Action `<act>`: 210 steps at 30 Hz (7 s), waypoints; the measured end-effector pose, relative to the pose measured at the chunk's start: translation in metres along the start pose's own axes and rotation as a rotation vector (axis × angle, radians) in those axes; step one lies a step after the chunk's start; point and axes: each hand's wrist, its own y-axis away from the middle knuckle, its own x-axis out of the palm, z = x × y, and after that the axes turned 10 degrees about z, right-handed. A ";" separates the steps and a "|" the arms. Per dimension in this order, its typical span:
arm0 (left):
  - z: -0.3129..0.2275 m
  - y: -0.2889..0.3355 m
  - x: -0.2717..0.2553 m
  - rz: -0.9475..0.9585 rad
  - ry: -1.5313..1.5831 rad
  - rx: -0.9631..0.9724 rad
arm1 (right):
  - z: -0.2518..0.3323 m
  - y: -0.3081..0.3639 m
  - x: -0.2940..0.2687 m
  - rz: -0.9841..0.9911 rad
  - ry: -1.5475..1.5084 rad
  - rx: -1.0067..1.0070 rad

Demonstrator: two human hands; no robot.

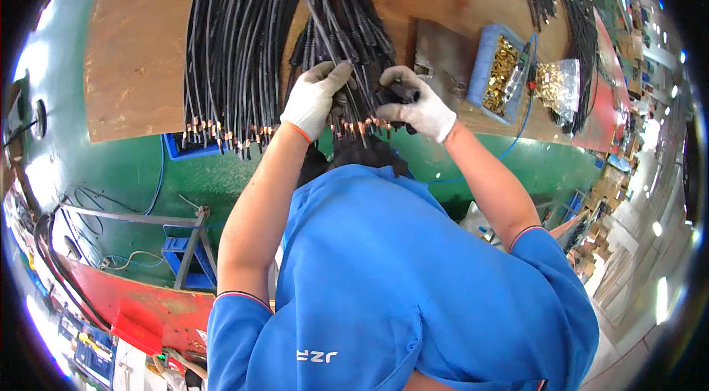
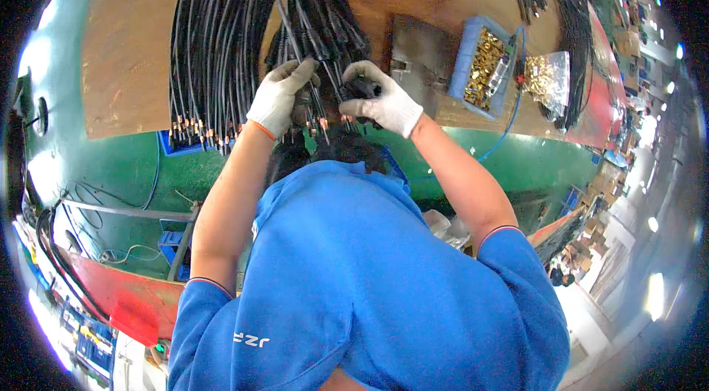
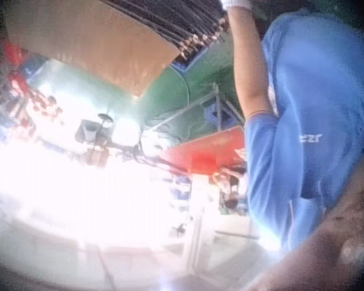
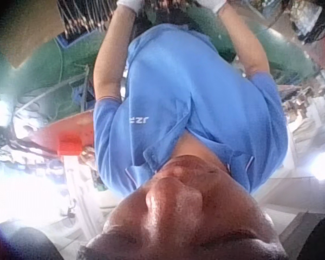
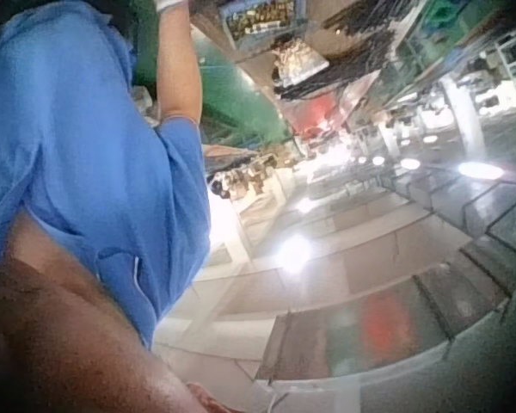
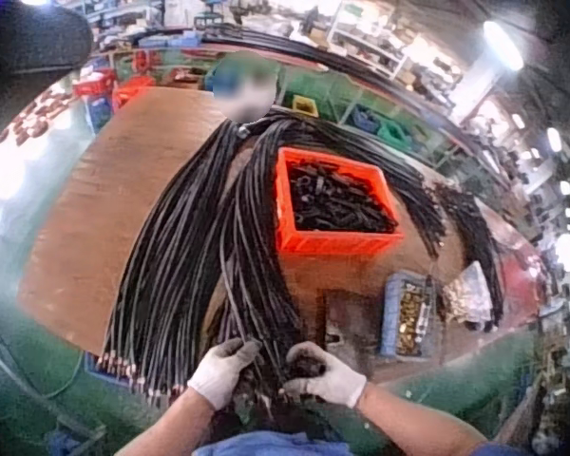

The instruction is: The person slides black connector sleeves onto the ends of black wires by hand.

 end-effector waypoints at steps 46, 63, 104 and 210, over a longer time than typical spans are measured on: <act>0.041 0.014 0.013 -0.591 -0.406 0.298 | 0.029 -0.137 -0.027 -0.087 0.515 -0.243; 0.016 -0.057 -0.056 -1.075 -1.525 -0.332 | -0.036 -0.040 -0.020 -0.364 0.264 -0.121; -0.002 -0.047 -0.095 -0.732 -1.350 -0.287 | -0.029 -0.016 0.079 -0.371 -0.827 0.068; -0.004 -0.018 -0.133 0.051 0.077 -0.463 | -0.062 -0.015 0.172 -0.081 0.069 0.176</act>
